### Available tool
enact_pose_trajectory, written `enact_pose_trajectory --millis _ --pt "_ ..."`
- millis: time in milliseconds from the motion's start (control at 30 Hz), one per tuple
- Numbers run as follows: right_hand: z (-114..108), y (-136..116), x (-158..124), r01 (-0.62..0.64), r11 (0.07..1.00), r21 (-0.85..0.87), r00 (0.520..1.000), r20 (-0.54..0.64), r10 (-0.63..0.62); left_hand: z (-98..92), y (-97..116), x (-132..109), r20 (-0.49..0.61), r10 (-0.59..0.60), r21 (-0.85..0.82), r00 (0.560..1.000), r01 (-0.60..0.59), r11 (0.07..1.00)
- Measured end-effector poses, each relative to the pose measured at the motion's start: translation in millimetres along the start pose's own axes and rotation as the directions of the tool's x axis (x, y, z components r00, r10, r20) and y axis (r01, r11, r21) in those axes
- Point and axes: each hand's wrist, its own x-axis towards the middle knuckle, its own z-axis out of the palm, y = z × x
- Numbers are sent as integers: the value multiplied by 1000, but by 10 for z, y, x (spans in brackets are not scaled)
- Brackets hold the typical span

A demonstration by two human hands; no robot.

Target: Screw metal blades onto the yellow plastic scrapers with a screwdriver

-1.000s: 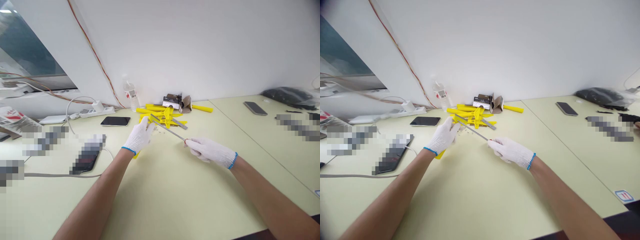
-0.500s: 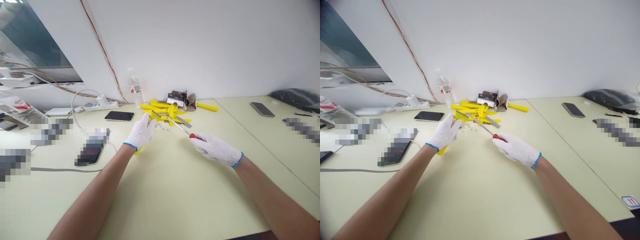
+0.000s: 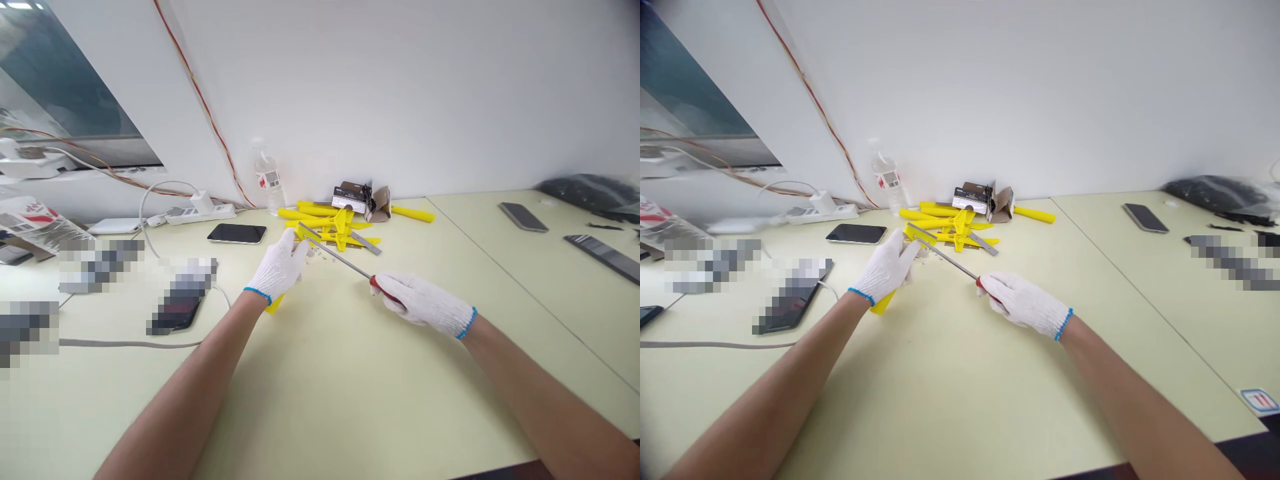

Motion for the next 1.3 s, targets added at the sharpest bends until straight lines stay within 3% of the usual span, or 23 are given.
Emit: enact_pose_trajectory --millis 567,867,1100,1200,1300 --pt "18 -126 -55 -123 983 139 992 35 119 10 26 -7 18 -34 28 999 34 999" --pt "-18 -168 -75 -265 841 472 961 195 194 2 -42 30 10 11 116 1000 -12 993" --pt "-8 -140 -83 -230 953 195 973 60 223 -10 -62 47 12 93 165 996 -93 982" --pt "-7 -125 -81 -226 939 259 974 70 215 -14 -49 44 10 96 183 995 -96 979" --pt "-24 -138 -85 -236 882 408 969 166 182 -26 -65 39 8 78 195 997 -78 978"
